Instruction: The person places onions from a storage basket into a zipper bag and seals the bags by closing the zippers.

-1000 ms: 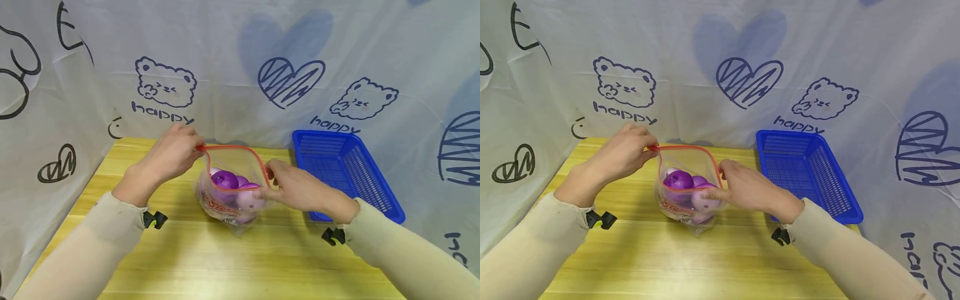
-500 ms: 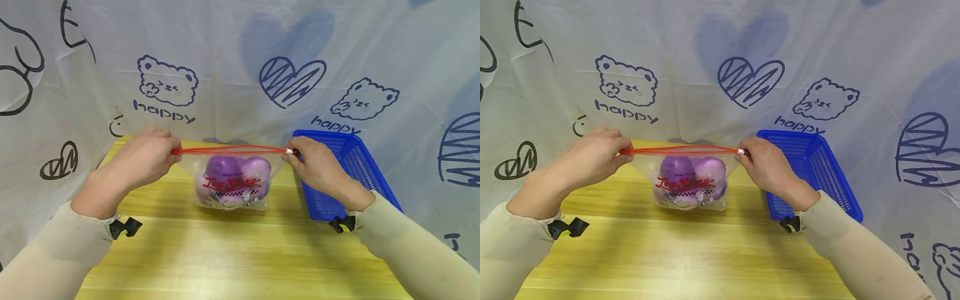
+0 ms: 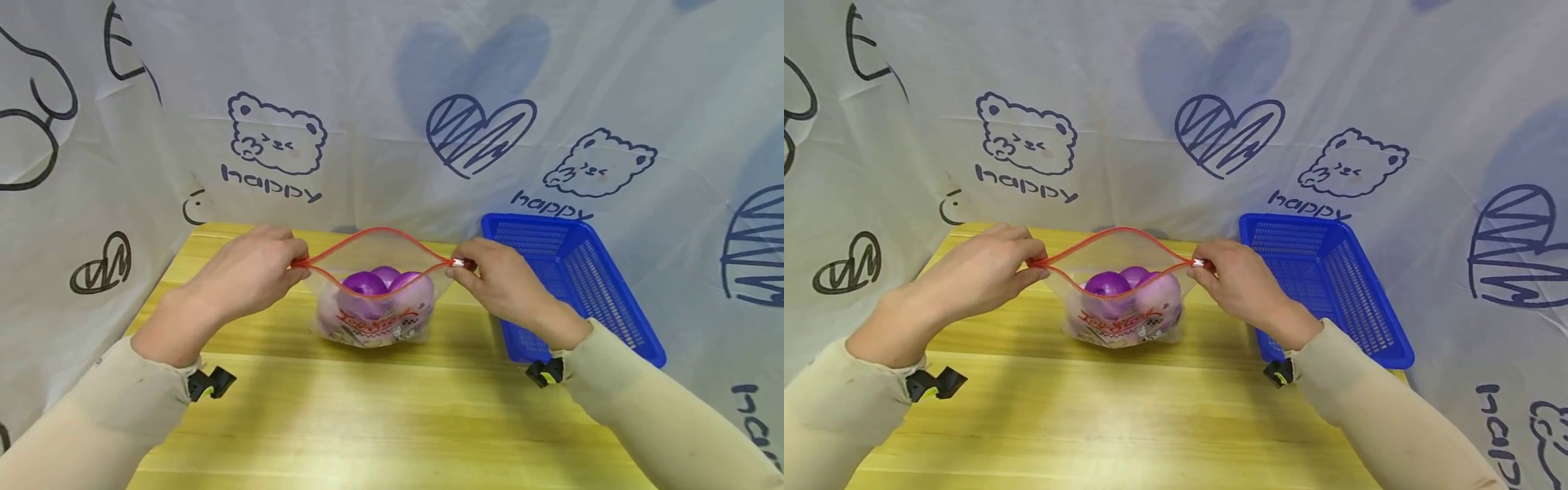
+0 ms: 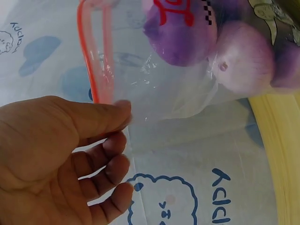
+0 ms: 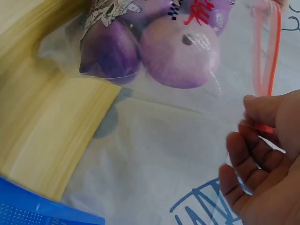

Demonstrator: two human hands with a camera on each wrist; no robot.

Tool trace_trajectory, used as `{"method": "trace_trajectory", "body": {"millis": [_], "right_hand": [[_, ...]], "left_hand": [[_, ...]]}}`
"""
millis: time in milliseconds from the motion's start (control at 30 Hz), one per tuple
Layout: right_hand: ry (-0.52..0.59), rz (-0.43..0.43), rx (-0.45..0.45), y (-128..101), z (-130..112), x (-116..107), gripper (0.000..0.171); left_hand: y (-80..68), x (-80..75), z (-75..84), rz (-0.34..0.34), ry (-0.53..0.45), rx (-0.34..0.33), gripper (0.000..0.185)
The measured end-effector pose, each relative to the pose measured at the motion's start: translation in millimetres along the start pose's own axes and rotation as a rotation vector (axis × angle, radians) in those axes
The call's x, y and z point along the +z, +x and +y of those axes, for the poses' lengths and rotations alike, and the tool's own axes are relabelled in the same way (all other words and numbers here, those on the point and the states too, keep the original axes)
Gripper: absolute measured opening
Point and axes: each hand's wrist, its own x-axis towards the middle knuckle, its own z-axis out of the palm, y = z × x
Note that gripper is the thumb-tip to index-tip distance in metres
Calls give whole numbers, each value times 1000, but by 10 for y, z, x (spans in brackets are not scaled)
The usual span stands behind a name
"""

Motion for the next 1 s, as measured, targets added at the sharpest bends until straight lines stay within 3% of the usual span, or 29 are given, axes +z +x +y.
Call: {"method": "trace_trajectory", "body": {"millis": [100,267,333,433,533,633,800,1000], "right_hand": [[-5,38,-22,-39,44,-7,11],[-184,22,-109,-45,194,94,8],[-239,11,-128,-26,221,114,7],[-215,18,-107,-9,205,68,7],[-154,44,-72,-18,153,-35,8],[-173,62,-102,-20,168,-31,8],[-275,32,-141,1,260,125,8],[-202,101,-131,-11,221,56,8]], "left_hand": [[0,34,-31,46,19,16,8],[42,197,-97,72,132,57,8],[67,247,-99,112,178,68,8],[60,224,-78,169,183,52,7],[10,121,-62,185,136,31,7],[-6,91,-75,151,130,48,7],[76,192,-91,88,194,81,10],[56,118,-90,165,202,96,10]]}}
